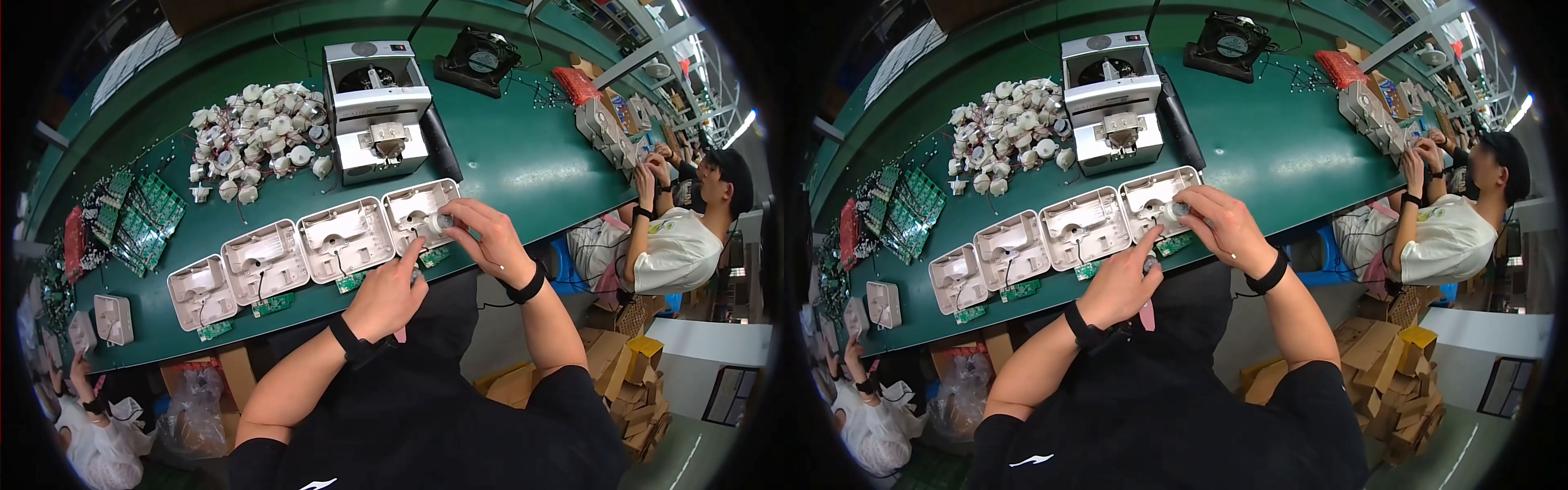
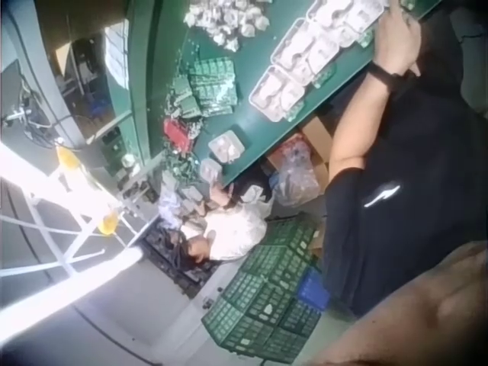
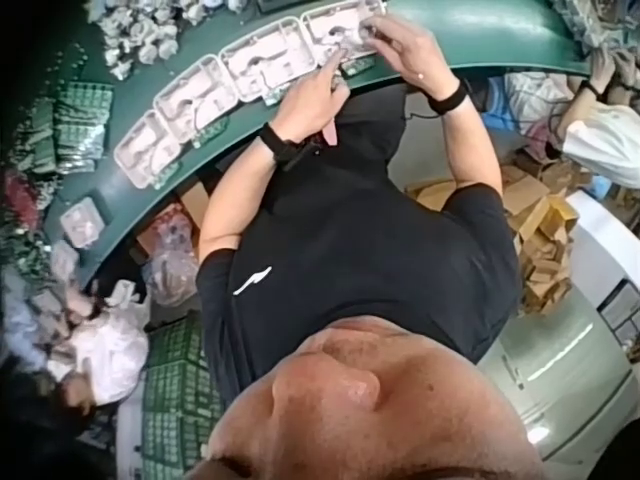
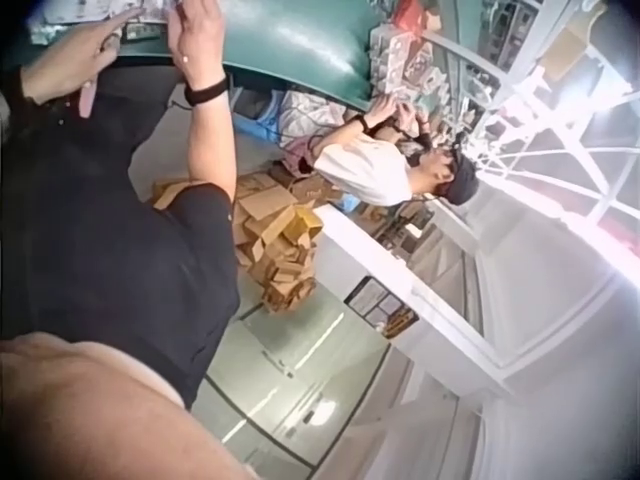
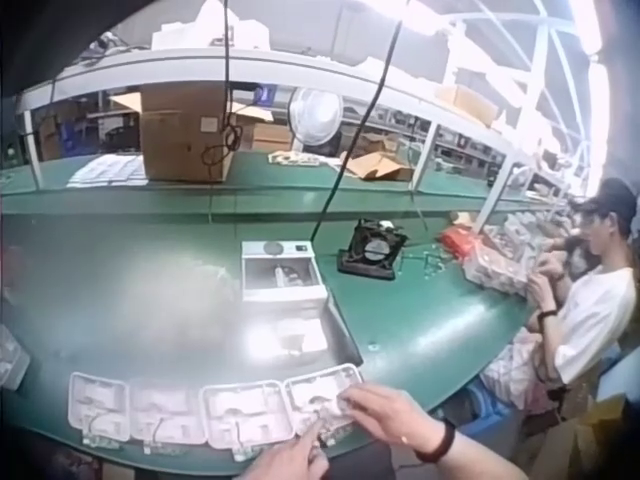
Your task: The person picks up a motor and places it into a plastic housing, repeating this for a second motor and housing. Then, they use a power screwdriver to fasten the motors into the housings.
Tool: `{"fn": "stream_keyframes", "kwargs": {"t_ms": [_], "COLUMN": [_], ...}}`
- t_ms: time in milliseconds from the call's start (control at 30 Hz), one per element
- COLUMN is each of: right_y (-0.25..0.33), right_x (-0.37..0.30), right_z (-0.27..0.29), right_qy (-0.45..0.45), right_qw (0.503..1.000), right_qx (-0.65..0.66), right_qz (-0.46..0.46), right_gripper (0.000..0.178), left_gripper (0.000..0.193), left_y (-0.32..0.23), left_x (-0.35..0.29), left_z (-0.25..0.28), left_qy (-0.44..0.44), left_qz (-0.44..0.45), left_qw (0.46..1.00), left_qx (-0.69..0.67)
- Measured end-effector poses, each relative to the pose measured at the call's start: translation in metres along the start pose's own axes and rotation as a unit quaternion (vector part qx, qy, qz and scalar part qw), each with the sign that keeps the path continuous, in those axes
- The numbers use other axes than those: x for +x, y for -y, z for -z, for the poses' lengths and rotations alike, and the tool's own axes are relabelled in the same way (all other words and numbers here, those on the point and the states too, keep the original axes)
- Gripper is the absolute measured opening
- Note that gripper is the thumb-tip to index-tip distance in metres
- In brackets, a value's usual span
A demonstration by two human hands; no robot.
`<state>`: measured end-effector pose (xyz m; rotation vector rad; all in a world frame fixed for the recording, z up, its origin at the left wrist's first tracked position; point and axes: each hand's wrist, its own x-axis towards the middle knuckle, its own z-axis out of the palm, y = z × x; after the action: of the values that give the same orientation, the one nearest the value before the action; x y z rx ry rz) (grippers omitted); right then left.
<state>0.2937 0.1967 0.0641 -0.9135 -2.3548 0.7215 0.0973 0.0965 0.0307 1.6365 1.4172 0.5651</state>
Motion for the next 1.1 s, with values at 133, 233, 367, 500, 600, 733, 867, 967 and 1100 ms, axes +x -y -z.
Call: {"fn": "stream_keyframes", "kwargs": {"t_ms": [133, 233, 367, 500, 600, 733, 867, 967, 1100], "right_y": [-0.003, -0.004, -0.003, -0.002, -0.006, -0.002, -0.002, 0.006, 0.029], "right_x": [0.004, 0.011, 0.019, 0.022, 0.018, 0.019, 0.017, 0.013, 0.008], "right_z": [-0.003, -0.006, -0.019, -0.025, -0.026, -0.028, -0.027, -0.019, -0.001], "right_qy": [0.013, 0.036, 0.045, 0.074, 0.043, 0.053, 0.057, 0.055, -0.045], "right_qw": [0.999, 0.997, 0.981, 0.96, 0.958, 0.956, 0.957, 0.955, 0.957], "right_qx": [-0.009, -0.021, -0.122, -0.203, -0.218, -0.22, -0.229, -0.245, -0.256], "right_qz": [0.032, 0.062, 0.146, 0.175, 0.18, 0.185, 0.169, 0.16, 0.128], "right_gripper": [0.029, 0.029, 0.03, 0.031, 0.037, 0.031, 0.037, 0.037, 0.038], "left_gripper": [0.055, 0.053, 0.053, 0.051, 0.049, 0.049, 0.051, 0.05, 0.045], "left_y": [-0.002, -0.001, -0.004, 0.001, 0.006, 0.004, -0.007, -0.008, 0.009], "left_x": [0.002, 0.001, 0.002, 0.002, 0.002, -0.002, -0.022, -0.045, -0.071], "left_z": [-0.007, -0.013, -0.009, -0.014, -0.016, -0.014, 0.005, 0.023, 0.037], "left_qy": [-0.016, -0.032, -0.03, -0.051, -0.068, -0.076, -0.069, -0.025, -0.02], "left_qz": [0.026, 0.023, 0.033, 0.005, -0.014, -0.016, 0.014, 0.063, 0.052], "left_qw": [1.0, 0.999, 0.999, 0.999, 0.998, 0.996, 0.991, 0.973, 0.905], "left_qx": [0.001, -0.01, -0.017, -0.011, -0.011, -0.036, -0.116, -0.219, -0.421]}}
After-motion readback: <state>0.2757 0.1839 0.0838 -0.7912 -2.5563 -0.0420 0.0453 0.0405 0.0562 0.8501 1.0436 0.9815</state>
